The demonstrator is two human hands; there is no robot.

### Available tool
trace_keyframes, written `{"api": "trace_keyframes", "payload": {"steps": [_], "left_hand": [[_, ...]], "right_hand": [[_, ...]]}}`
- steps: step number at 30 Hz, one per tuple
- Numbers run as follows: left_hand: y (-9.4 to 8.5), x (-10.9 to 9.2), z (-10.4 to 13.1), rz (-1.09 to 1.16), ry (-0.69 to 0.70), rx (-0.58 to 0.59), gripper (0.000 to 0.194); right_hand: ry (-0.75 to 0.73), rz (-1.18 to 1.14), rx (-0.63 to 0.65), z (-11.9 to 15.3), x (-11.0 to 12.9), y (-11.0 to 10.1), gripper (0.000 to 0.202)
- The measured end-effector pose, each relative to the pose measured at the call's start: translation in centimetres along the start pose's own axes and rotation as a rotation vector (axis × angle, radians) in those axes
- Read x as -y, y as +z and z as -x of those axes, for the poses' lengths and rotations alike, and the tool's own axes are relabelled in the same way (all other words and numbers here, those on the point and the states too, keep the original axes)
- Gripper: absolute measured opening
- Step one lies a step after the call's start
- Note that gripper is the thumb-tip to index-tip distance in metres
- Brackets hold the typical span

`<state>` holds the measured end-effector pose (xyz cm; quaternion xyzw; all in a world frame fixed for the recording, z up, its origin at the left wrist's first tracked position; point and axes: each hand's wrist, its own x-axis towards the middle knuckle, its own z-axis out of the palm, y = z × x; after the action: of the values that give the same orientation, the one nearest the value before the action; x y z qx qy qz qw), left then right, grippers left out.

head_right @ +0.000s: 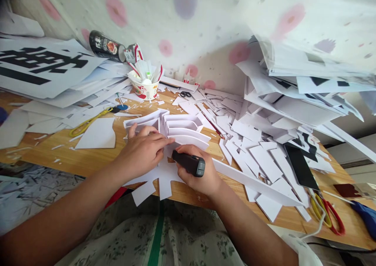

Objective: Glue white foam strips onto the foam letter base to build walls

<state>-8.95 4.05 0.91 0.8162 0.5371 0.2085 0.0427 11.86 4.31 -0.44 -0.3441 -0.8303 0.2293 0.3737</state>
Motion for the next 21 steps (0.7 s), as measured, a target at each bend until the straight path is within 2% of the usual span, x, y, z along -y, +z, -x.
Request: {"api": "trace_keyframes", "payload": {"steps": [10,16,21], "left_hand": [[-0.08,0.02,-0.06,0.001,0.001,0.014,0.042],[-0.11,0.08,-0.05,0.002,0.004,0.008,0.042],[-0.13,0.18,-0.09,0.002,0.027,0.002,0.040]], "right_hand": [[0.001,-0.010,0.032,-0.07,-0.12,-0.15,0.040],[-0.070,0.016,0.072,-0.43,0.34,-0.31,0.042],[-0.178,0.063,0.197,-0.61,0.04,-0.51,0.043]]}}
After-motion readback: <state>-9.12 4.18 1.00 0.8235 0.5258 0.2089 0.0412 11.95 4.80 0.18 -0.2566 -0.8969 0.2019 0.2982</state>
